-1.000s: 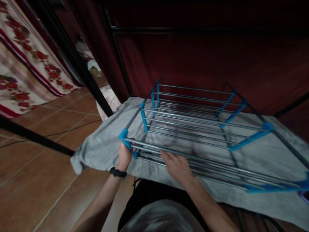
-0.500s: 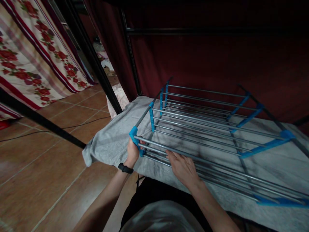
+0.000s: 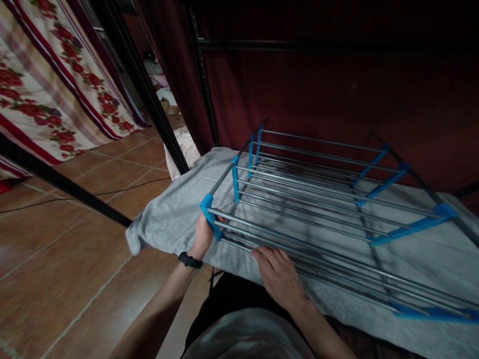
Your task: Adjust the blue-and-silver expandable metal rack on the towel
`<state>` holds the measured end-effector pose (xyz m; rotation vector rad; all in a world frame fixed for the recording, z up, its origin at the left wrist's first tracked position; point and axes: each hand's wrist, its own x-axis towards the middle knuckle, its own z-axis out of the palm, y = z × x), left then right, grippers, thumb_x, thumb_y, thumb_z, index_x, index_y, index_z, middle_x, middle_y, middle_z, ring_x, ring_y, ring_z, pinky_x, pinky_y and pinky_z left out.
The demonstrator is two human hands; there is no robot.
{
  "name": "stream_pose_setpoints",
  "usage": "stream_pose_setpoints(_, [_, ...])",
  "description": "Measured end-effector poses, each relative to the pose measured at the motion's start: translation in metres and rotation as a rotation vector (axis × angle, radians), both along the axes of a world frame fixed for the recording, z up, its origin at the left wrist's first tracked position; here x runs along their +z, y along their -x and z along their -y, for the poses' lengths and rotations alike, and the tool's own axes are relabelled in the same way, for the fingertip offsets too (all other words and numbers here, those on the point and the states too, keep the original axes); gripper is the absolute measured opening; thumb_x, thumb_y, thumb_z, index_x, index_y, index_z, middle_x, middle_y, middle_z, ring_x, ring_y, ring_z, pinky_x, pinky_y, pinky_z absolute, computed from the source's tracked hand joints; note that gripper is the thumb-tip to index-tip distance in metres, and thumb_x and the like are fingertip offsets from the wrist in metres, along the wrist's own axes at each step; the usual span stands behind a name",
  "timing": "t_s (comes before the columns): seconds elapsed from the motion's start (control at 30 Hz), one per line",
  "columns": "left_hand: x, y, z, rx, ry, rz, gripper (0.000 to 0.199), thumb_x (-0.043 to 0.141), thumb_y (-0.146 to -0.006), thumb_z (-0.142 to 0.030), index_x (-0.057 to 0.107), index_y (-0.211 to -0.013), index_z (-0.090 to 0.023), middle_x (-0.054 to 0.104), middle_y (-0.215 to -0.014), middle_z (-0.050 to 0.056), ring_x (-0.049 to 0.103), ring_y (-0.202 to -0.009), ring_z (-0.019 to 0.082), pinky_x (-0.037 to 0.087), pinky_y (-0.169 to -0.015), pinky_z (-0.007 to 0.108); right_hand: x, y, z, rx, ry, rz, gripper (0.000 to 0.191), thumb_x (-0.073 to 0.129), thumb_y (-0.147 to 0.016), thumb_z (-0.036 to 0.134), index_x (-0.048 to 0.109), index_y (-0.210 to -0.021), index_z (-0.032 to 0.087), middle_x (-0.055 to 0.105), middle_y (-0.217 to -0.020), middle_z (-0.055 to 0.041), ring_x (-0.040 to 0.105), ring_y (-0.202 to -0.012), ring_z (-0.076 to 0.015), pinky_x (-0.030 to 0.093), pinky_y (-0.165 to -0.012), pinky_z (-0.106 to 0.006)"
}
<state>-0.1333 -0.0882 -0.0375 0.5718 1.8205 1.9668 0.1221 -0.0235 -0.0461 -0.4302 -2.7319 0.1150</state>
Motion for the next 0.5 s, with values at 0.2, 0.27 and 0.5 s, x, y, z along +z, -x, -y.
stream_pose_setpoints(0.2, [-0.024,0.000,0.003,0.035,-0.018,-0.050,0.031,0.048,-0.086,-0.033,0.057,-0.059,-0.020,0.064,-0.061,0.005,0.060,-0.063,0.020,0.049,-0.058,0.029,-0.029,0.019,-0.015,-0.274,0.144,0.261,0.040,0.040,-0.100,0.026,0.049,-0.138,0.019,0.057,-0.137,-0.0139,0.060,-0.117,-0.0232,0.046,-0.099,-0.038])
stream_pose_setpoints(0.27, [-0.035,0.000,0.001,0.050,-0.036,0.010,0.030,0.049,-0.085,-0.034,0.055,-0.059,-0.021,0.063,-0.059,0.005,0.061,-0.063,0.021,0.050,-0.058,0.030,-0.031,0.027,-0.018,-0.276,0.200,0.336,0.041,0.039,-0.101,0.028,0.047,-0.140,0.020,0.063,-0.129,-0.0133,0.064,-0.111,-0.0226,0.048,-0.094,-0.036])
stream_pose_setpoints(0.5, [-0.050,-0.003,-0.009,0.063,-0.080,0.199,0.035,0.050,-0.084,-0.048,0.052,-0.060,-0.023,0.057,-0.050,0.002,0.064,-0.060,0.022,0.052,-0.051,0.030,-0.021,0.036,-0.019,-0.250,0.258,0.381,0.037,0.031,-0.103,0.025,0.055,-0.131,0.023,0.073,-0.107,-0.0082,0.070,-0.096,-0.0202,0.050,-0.081,-0.031])
